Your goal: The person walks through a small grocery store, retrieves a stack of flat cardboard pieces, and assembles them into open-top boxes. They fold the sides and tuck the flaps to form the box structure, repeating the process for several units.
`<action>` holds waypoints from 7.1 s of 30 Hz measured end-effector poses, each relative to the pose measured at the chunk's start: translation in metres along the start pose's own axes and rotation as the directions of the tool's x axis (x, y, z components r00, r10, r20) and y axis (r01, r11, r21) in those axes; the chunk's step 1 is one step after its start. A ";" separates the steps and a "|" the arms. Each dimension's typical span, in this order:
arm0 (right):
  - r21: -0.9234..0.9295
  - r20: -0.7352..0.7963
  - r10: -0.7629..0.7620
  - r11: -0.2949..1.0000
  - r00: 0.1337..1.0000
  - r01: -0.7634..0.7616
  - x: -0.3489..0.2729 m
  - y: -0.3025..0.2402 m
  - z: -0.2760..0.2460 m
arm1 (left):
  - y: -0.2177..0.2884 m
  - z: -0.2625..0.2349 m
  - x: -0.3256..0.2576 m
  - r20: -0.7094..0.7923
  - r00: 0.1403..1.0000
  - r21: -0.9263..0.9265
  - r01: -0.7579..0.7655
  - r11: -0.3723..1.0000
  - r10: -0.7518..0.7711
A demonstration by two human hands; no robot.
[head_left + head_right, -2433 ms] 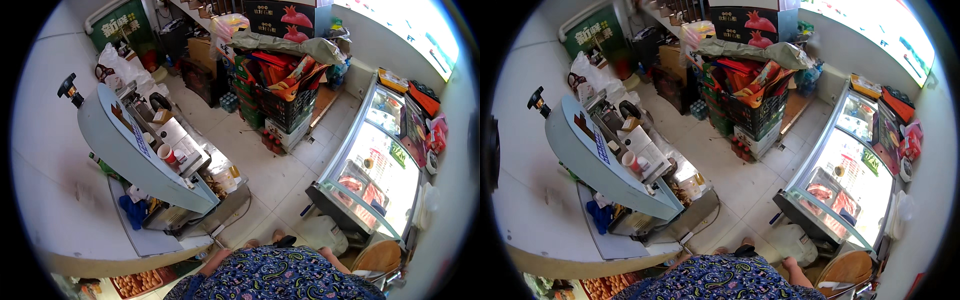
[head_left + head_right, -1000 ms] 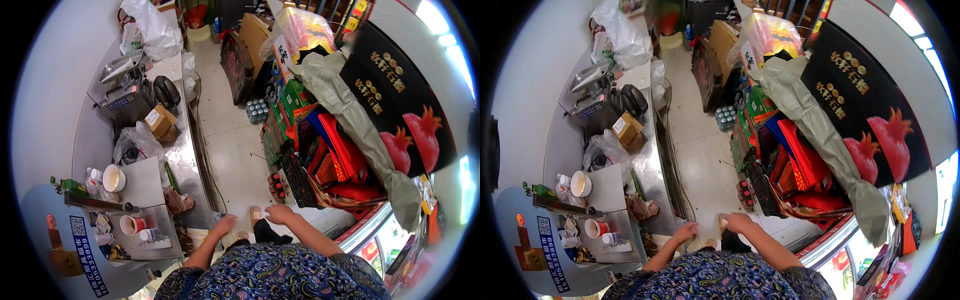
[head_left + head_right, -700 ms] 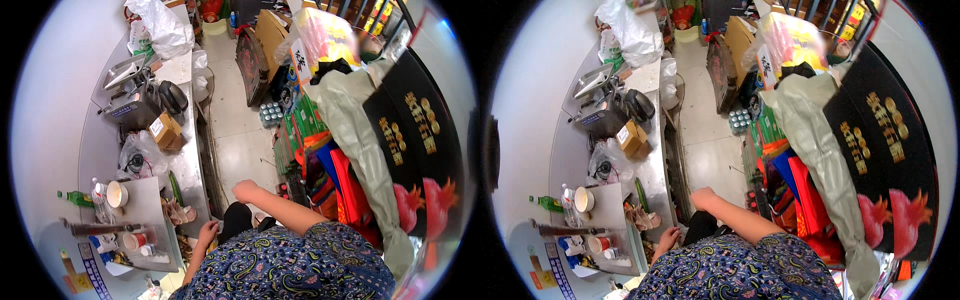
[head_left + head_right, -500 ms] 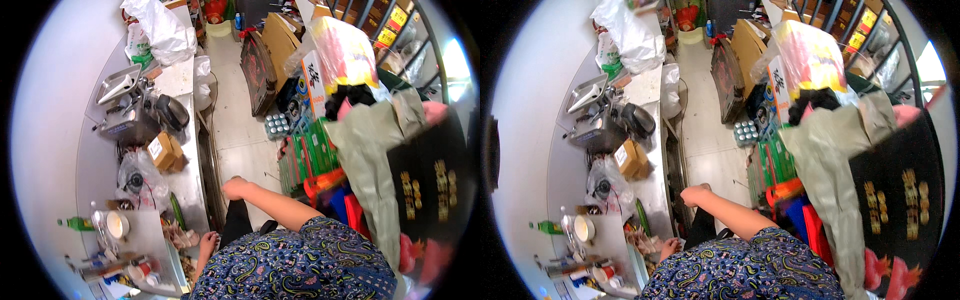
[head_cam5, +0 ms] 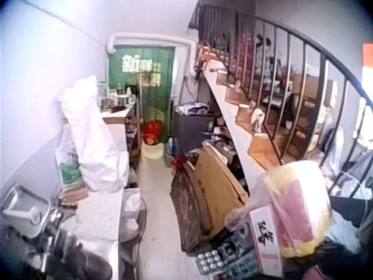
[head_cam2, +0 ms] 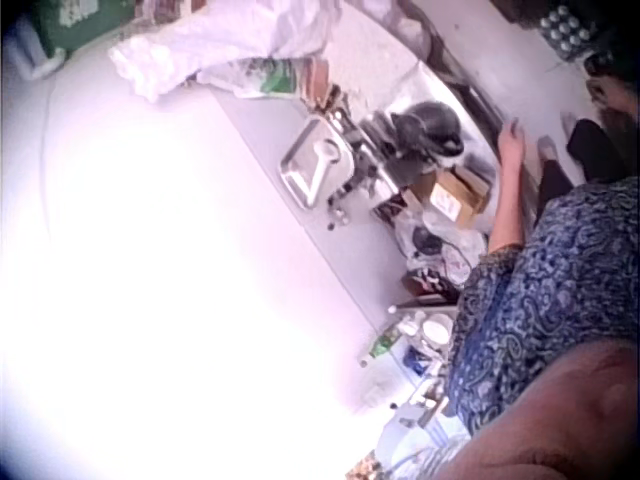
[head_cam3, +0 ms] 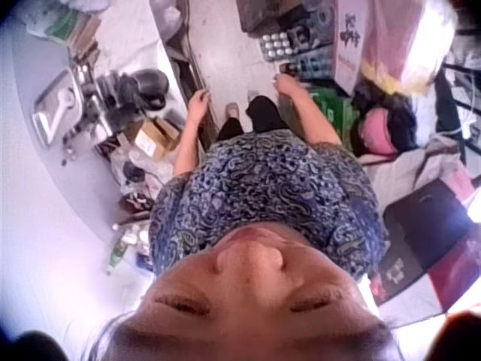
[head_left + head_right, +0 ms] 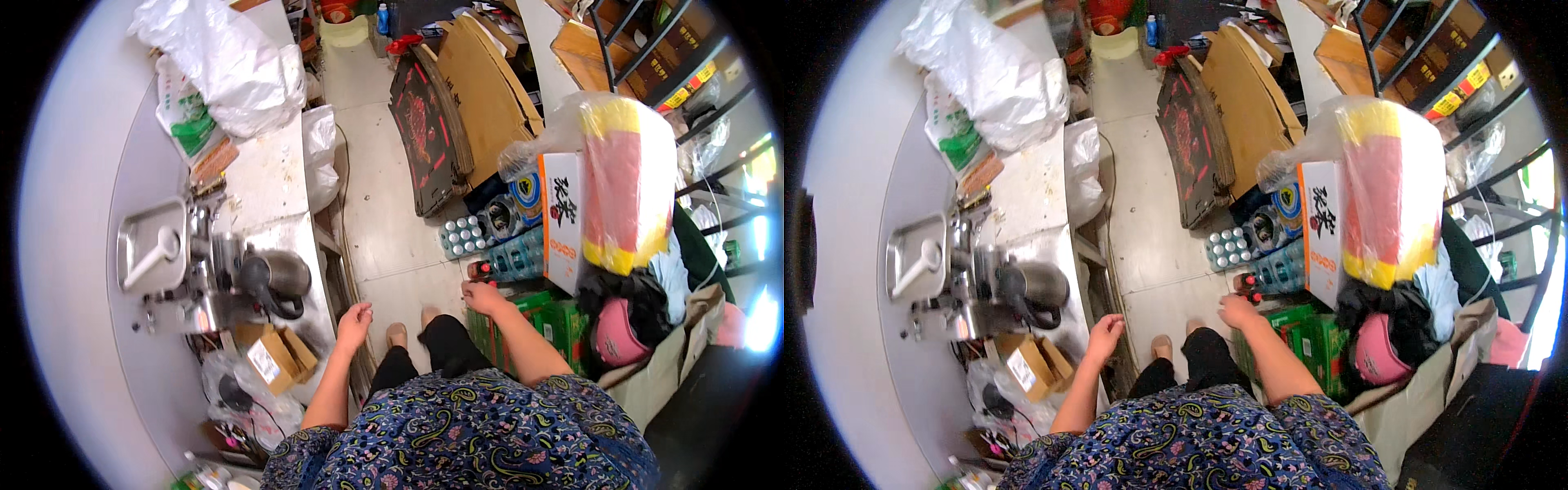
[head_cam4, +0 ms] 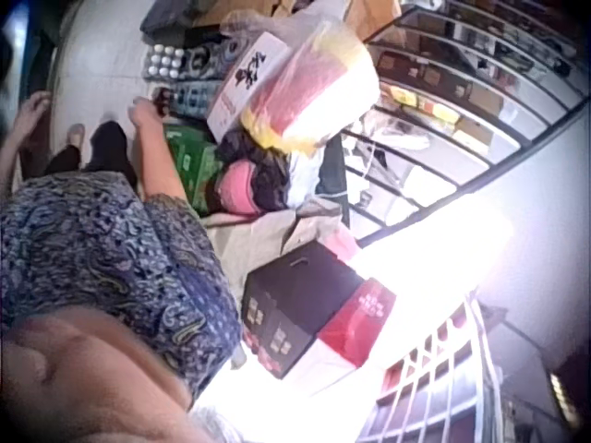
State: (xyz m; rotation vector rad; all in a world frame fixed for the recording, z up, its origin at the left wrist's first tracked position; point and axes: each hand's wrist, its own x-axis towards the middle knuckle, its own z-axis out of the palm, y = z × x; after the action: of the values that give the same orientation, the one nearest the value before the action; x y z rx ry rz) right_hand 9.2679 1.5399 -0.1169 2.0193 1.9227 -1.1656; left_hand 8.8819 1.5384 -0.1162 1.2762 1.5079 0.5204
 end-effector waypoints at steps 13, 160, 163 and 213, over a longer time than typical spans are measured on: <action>0.127 -0.052 0.117 0.986 0.992 -0.109 0.283 0.010 -0.135 | 0.027 -0.035 0.228 0.016 0.928 -0.391 0.348 0.852 -0.372; 0.490 -0.551 0.560 0.817 0.618 -0.304 0.483 0.030 -0.152 | 0.186 0.258 0.666 0.393 0.856 0.025 0.356 0.934 -0.336; 0.447 -0.531 0.584 0.809 0.614 -0.383 0.484 0.029 -0.152 | 0.185 0.260 0.666 0.374 0.866 0.039 0.343 0.939 -0.332; 0.578 -0.517 0.616 0.763 0.594 -0.288 0.479 0.034 -0.152 | 0.155 0.275 0.666 0.262 0.939 0.035 0.221 0.975 -0.222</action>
State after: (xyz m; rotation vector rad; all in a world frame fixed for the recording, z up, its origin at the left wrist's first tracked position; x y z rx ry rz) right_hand 9.3153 2.0044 -0.3071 3.3232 1.1498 -0.7938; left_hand 9.2704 2.1106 -0.3700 1.1129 1.4038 0.1894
